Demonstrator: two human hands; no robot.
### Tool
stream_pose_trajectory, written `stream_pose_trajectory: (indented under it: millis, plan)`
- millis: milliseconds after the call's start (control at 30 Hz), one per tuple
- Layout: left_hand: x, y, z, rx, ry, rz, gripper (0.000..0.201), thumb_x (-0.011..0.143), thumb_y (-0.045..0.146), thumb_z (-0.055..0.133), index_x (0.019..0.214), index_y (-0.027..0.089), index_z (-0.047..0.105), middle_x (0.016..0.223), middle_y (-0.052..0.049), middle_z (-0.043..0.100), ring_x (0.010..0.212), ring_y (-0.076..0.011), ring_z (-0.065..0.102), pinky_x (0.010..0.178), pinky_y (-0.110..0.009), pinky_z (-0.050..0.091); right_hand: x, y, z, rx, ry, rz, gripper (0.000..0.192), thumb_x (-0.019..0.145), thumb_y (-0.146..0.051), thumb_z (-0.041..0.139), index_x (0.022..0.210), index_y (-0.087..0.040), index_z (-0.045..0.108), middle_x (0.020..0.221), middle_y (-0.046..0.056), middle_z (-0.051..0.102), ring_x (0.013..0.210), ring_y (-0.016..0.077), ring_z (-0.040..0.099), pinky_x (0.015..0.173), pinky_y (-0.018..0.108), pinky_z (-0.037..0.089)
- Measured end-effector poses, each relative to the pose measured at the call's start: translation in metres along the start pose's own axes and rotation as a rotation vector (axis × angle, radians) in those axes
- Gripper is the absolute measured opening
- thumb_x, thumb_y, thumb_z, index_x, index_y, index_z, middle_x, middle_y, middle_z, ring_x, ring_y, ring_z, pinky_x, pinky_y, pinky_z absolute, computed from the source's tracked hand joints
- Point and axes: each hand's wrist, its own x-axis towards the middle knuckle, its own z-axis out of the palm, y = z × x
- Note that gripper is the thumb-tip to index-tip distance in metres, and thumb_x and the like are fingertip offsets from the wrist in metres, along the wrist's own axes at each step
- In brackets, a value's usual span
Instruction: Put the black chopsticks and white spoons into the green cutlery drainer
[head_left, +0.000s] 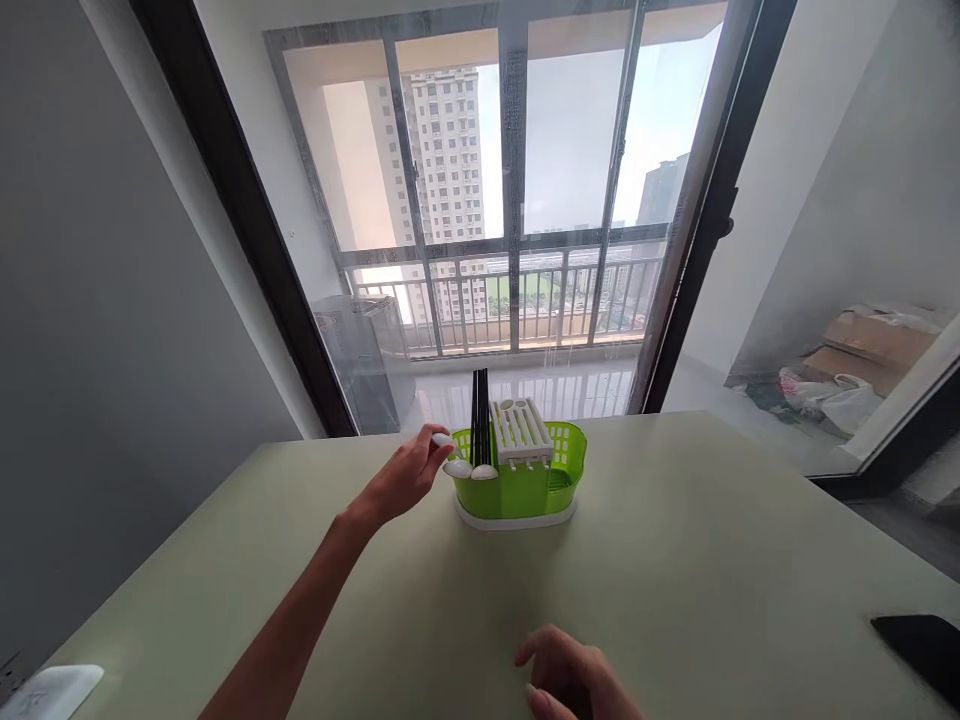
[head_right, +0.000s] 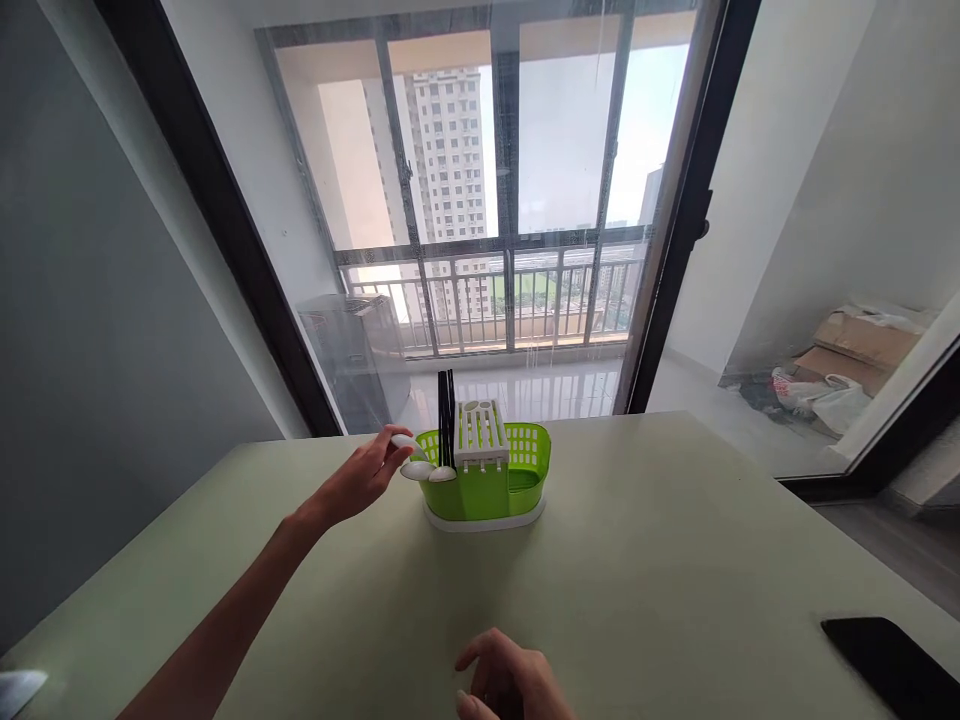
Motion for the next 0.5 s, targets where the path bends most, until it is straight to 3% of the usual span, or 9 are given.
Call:
stream_pose_trajectory:
  millis: [233,433,500]
  plan:
    - [-0.004,-0.007,0.013,-0.100,0.048,-0.017,0.053,0.105,0.055,0.028,0.135,0.019,0.055,0.088,-0.003,0.065,0.078,-0.0200,0.059,0.078,-0.033,0.046,-0.001,0.000,-0.001,-0.042,0.005,0.015,0.056,0.084,-0.074,0.064,0.100,-0.020,0.063,0.065,-0.006,0.043,0.058,0.0103,0.037,0.053,0.024,0.030]
    - [-0.018,-0.031,0.032,-0.290,0.324,-0.073,0.062,0.105,0.059,0.017,0.147,0.018,0.040,0.117,-0.010,0.061,0.100,-0.0206,0.059,0.097,-0.039,0.047,-0.001,0.001,-0.001,-0.015,-0.006,-0.003,0.052,0.086,-0.070,0.065,0.101,-0.020,0.063,0.065,-0.006,0.044,0.057,0.0097,0.037,0.052,0.024,0.028]
    - [-0.026,-0.044,0.044,-0.329,0.317,-0.089,0.065,0.104,0.063,0.022,0.150,0.019,0.033,0.134,-0.014,0.055,0.117,-0.0226,0.057,0.105,-0.043,0.045,-0.001,0.001,-0.001,-0.009,-0.008,0.000,0.052,0.086,-0.070,0.066,0.100,-0.020,0.062,0.065,-0.006,0.045,0.057,0.0096,0.037,0.052,0.024,0.028]
